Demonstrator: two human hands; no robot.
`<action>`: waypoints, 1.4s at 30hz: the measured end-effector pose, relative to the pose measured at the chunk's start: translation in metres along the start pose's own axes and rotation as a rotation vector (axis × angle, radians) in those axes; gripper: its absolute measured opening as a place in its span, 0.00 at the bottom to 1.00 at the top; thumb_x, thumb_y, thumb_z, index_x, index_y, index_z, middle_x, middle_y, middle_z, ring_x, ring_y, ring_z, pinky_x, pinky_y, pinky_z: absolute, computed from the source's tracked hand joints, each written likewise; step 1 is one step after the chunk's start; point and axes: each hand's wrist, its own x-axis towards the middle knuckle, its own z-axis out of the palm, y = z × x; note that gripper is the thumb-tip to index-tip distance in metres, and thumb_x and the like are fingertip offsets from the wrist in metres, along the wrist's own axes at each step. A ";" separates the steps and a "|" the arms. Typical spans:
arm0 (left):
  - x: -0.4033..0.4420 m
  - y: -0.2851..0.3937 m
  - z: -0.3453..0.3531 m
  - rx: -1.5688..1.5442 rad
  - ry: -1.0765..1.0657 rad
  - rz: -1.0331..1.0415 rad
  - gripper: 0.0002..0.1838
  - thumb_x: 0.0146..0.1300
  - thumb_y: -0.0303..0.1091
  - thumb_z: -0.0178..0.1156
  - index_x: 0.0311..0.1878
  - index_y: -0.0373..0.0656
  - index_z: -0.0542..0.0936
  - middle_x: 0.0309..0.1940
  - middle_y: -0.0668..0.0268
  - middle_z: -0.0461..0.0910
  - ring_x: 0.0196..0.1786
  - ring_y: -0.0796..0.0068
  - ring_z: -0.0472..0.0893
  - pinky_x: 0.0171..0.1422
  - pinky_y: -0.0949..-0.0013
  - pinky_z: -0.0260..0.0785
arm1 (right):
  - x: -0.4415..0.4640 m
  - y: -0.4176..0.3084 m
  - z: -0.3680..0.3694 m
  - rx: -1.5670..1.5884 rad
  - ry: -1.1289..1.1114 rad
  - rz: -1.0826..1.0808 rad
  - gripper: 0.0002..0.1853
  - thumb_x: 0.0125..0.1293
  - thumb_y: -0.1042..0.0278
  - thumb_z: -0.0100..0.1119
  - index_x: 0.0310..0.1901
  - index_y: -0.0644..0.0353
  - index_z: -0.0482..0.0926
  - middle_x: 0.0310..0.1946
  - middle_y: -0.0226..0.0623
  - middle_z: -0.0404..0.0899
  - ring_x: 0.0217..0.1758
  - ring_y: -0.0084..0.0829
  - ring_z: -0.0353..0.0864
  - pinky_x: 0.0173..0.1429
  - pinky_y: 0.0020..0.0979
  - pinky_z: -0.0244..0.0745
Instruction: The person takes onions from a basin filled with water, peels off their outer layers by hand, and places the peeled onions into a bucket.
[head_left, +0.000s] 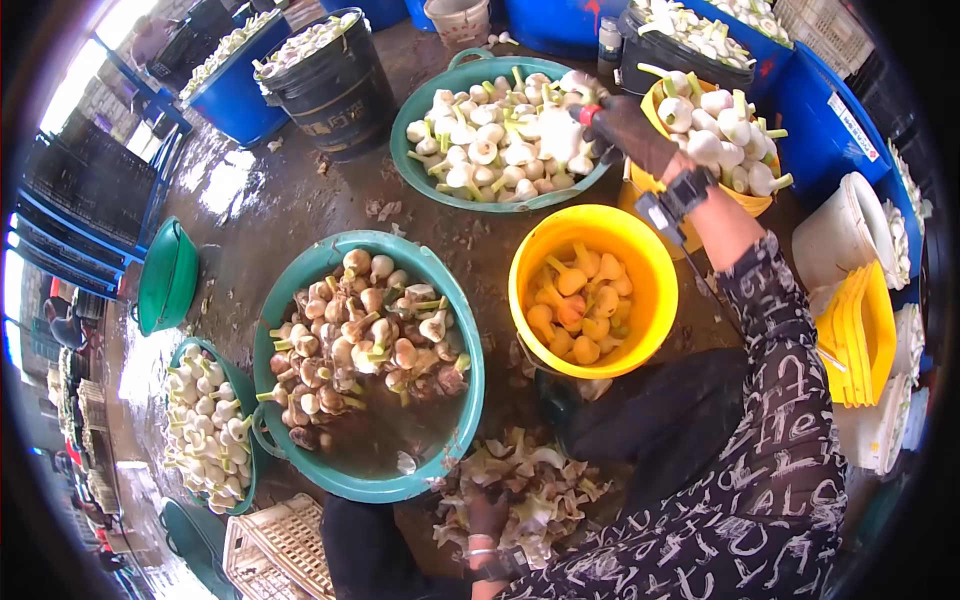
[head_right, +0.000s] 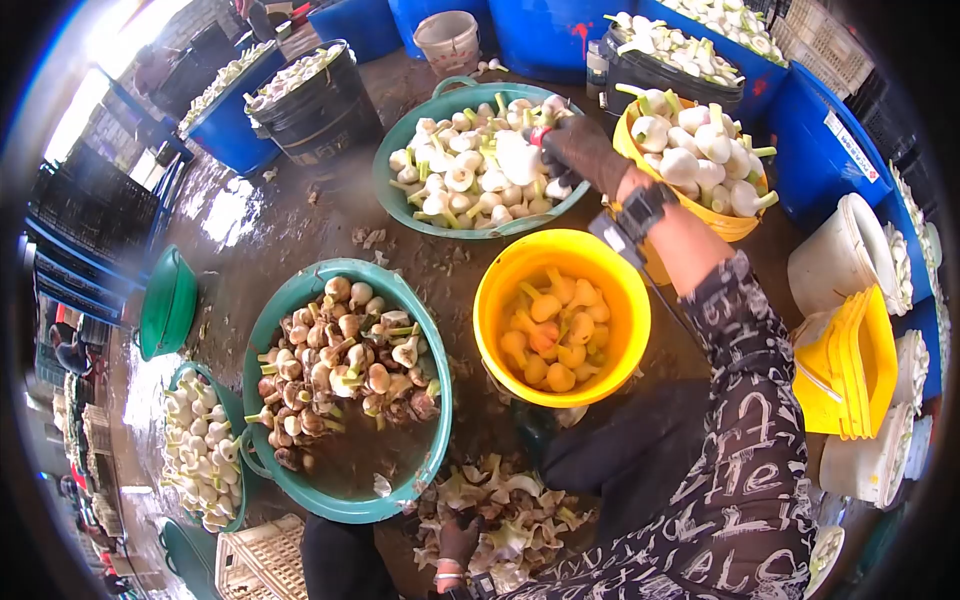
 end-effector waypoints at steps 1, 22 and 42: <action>0.001 0.001 0.000 -0.004 0.002 -0.004 0.22 0.54 0.47 0.60 0.47 0.42 0.80 0.41 0.50 0.80 0.49 0.51 0.78 0.53 0.59 0.70 | 0.006 -0.011 0.005 0.164 0.093 0.172 0.20 0.58 0.51 0.60 0.35 0.63 0.74 0.22 0.34 0.75 0.18 0.25 0.76 0.22 0.25 0.72; 0.006 0.014 -0.009 -0.053 0.076 0.043 0.14 0.61 0.43 0.55 0.42 0.44 0.80 0.33 0.53 0.81 0.36 0.53 0.80 0.41 0.57 0.72 | 0.115 0.067 0.104 -0.680 -0.668 0.184 0.22 0.50 0.57 0.55 0.45 0.60 0.78 0.31 0.38 0.78 0.28 0.28 0.79 0.32 0.25 0.74; 0.178 0.038 -0.295 0.446 0.508 -0.106 0.58 0.43 0.78 0.51 0.71 0.48 0.53 0.70 0.58 0.56 0.72 0.56 0.54 0.75 0.54 0.41 | -0.146 -0.121 0.126 -0.179 -0.783 -0.190 0.13 0.61 0.63 0.59 0.42 0.65 0.78 0.33 0.30 0.78 0.37 0.20 0.74 0.44 0.26 0.70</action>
